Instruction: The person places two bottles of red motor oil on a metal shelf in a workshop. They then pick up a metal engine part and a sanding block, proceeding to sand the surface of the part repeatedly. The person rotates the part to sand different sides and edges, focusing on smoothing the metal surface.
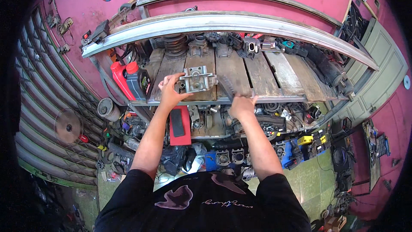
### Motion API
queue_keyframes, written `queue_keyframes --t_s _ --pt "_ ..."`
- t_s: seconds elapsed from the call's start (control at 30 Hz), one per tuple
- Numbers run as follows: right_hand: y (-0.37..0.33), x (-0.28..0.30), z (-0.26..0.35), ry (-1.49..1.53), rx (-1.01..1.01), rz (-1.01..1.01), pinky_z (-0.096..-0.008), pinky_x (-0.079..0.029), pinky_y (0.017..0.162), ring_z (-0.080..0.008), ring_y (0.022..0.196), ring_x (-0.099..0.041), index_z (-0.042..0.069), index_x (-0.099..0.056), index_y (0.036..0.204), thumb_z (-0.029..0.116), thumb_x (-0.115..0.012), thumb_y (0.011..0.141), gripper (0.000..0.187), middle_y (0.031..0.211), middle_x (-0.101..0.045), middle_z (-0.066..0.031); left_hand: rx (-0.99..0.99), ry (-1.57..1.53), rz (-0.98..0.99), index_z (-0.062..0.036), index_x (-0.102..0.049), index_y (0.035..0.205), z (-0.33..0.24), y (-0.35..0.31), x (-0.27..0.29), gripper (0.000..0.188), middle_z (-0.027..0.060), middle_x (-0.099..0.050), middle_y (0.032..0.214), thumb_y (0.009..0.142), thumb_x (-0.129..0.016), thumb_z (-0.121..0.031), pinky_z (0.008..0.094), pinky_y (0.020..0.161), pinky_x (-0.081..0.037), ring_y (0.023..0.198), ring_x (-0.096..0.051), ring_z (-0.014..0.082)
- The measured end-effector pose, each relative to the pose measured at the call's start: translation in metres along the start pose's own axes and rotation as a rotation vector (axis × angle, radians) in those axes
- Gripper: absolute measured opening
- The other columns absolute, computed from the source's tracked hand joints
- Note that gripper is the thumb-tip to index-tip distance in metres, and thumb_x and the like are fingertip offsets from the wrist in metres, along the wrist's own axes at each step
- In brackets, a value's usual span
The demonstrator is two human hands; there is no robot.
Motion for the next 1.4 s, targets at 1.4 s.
queue_keyframes --t_s 1.4 --pt "-0.014 0.091 0.030 -0.237 0.549 -0.422 -0.0671 -0.024 0.113 -0.0371 0.124 -0.052 -0.003 -0.050 0.129 0.054 -0.057 0.098 0.065 0.110 -0.069 -0.0202 0.017 0.089 0.096 -0.0168 -0.065 0.122 0.009 0.019 -0.001 0.085 0.0031 -0.074 0.106 0.050 -0.099 -0.047 0.0507 0.105 -0.029 0.115 -0.058 0.0251"
Point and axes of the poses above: each hand's wrist, its own y-axis towards the middle knuckle, its own x-axis out of the back of the hand, z = x × y, the point moved 5 cm from there along y, towards the middle knuckle
